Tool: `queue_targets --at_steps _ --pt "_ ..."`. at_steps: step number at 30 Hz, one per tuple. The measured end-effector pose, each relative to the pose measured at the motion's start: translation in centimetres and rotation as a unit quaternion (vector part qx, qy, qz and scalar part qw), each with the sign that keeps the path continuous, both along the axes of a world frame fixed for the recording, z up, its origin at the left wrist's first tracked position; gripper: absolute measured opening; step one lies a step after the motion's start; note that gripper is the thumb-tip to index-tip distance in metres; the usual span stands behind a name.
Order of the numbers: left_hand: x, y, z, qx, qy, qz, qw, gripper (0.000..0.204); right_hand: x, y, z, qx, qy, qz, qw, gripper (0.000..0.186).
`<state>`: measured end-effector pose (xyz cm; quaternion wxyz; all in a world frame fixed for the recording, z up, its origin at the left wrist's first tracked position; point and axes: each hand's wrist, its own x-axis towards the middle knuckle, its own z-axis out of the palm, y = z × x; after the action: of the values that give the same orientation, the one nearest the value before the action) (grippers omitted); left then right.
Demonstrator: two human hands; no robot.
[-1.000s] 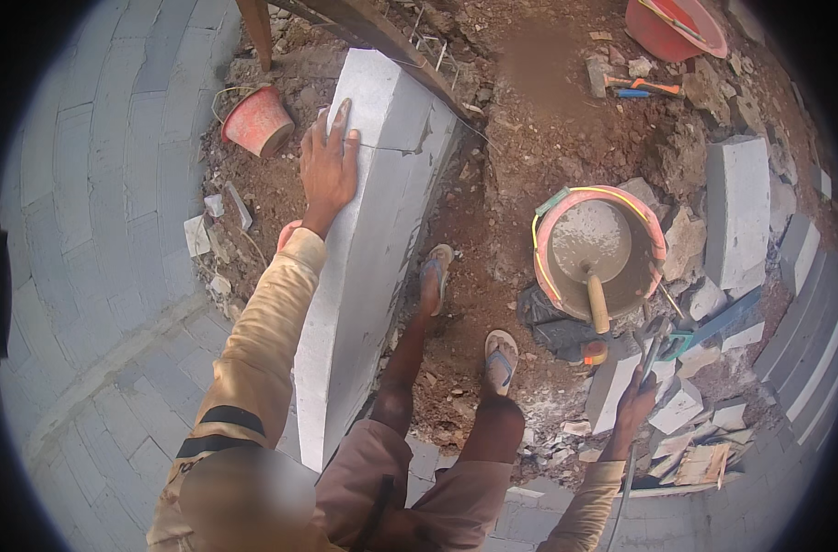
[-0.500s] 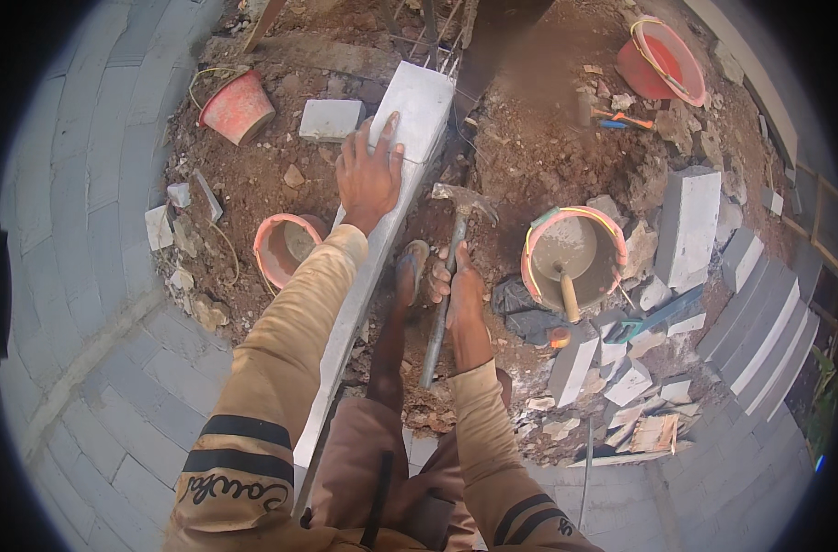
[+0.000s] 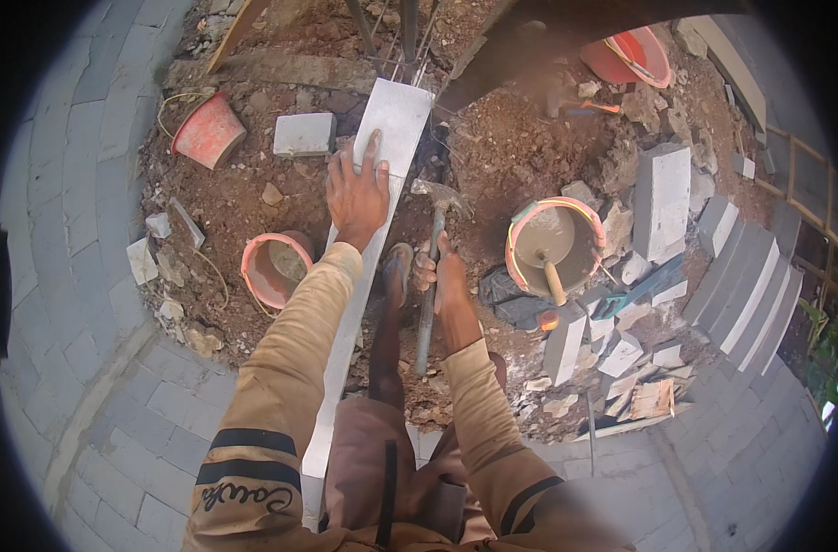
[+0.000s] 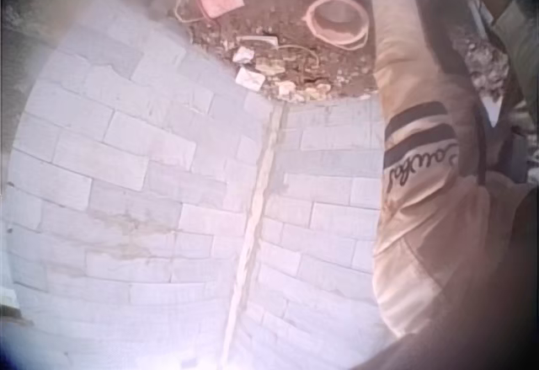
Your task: The person measures a long white tile with a tape measure, marks it, and uses a hammer to break it. They then measure and cut a smaller tile with a hand saw, and finally position the cut pieces against a wall.
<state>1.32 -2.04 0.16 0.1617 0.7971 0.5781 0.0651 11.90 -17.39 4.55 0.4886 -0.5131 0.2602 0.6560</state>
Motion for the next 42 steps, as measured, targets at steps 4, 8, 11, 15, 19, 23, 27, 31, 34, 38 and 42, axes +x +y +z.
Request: queue_targets --at_steps 4,8,11,15,19,23,27,31,34,38,42 --pt "0.0 0.0 0.3 -0.021 0.007 0.002 1.0 0.056 1.0 2.6 -0.3 0.027 -0.015 -0.116 0.993 0.039" --pt "0.1 0.0 0.5 -0.011 0.009 0.002 1.0 0.056 1.4 4.4 -0.2 0.068 -0.004 -0.004 0.998 0.04" --pt "0.1 0.0 0.6 -0.002 0.016 0.002 1.0 0.054 1.9 4.7 0.2 0.041 -0.012 0.014 0.999 0.04" --pt "0.0 0.1 0.5 -0.007 0.01 0.0 1.0 0.055 2.3 4.7 0.2 0.023 -0.025 0.018 0.999 0.04" --pt "-0.1 0.0 0.4 -0.012 0.006 -0.002 1.0 0.054 2.1 5.1 -0.1 0.03 -0.032 0.003 0.999 0.04" --pt "0.0 0.1 0.4 -0.003 0.005 0.0 1.0 0.053 2.0 4.9 0.2 0.033 -0.036 0.011 0.999 0.039" --pt "0.0 0.1 0.5 -0.001 0.013 -0.002 1.0 0.051 1.0 3.7 1.4 0.016 -0.055 -0.05 0.997 0.039" --pt "0.0 0.1 0.4 0.013 0.01 -0.01 1.0 0.05 -1.8 1.8 1.9 -0.053 -0.026 -0.059 0.996 0.042" --pt "-0.1 0.0 0.3 0.014 0.004 -0.013 1.0 0.051 -3.3 0.2 1.5 -0.015 0.032 -0.004 0.999 0.043" --pt "-0.2 0.0 0.3 0.028 -0.002 -0.019 0.999 0.051 -3.2 -1.1 0.1 -0.008 0.034 -0.03 0.999 0.038" --pt "-0.2 0.1 0.1 0.031 0.004 -0.021 0.999 0.051 -1.6 -1.4 -2.1 -0.067 -0.002 -0.017 0.998 0.034"
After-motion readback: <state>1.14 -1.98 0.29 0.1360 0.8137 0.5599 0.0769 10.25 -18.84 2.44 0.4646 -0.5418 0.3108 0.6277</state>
